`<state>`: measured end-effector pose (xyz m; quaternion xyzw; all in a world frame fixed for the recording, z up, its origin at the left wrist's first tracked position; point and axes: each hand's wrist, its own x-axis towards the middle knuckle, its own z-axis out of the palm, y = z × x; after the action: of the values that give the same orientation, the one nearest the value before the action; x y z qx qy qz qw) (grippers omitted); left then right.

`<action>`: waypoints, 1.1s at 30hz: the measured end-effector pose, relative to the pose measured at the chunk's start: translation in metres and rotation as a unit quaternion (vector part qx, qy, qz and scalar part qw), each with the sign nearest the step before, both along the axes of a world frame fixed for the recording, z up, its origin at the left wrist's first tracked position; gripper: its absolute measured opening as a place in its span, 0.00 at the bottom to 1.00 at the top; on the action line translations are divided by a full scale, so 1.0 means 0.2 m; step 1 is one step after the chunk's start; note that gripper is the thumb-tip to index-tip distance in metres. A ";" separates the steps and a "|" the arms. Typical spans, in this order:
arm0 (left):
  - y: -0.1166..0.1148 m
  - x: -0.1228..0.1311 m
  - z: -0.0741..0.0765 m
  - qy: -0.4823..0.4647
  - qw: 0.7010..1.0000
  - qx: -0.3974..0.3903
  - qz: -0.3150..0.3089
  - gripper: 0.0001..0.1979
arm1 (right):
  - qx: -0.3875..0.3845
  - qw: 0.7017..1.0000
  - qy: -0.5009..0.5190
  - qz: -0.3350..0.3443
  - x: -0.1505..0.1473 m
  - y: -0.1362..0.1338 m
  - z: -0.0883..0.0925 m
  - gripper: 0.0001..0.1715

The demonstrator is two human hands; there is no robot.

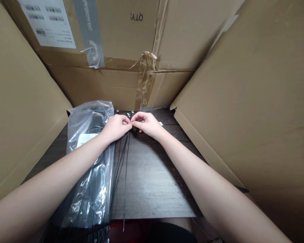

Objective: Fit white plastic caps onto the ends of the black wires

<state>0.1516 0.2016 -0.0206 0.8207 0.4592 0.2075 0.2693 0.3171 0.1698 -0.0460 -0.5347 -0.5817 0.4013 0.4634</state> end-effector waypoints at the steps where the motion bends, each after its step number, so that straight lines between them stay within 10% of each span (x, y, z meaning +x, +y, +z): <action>1: 0.00 0.00 0.00 -0.001 1.000 0.000 0.001 0.10 | -0.001 1.000 -0.001 0.000 0.00 0.00 0.00 0.04; 33: 0.00 0.00 0.00 0.025 1.000 -0.003 -0.005 0.10 | 0.001 1.000 -0.011 0.000 0.00 0.02 -0.02 0.03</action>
<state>0.1524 0.2008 -0.0204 0.8273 0.4620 0.1844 0.2610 0.3168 0.1734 -0.0497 -0.5384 -0.5872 0.3952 0.4574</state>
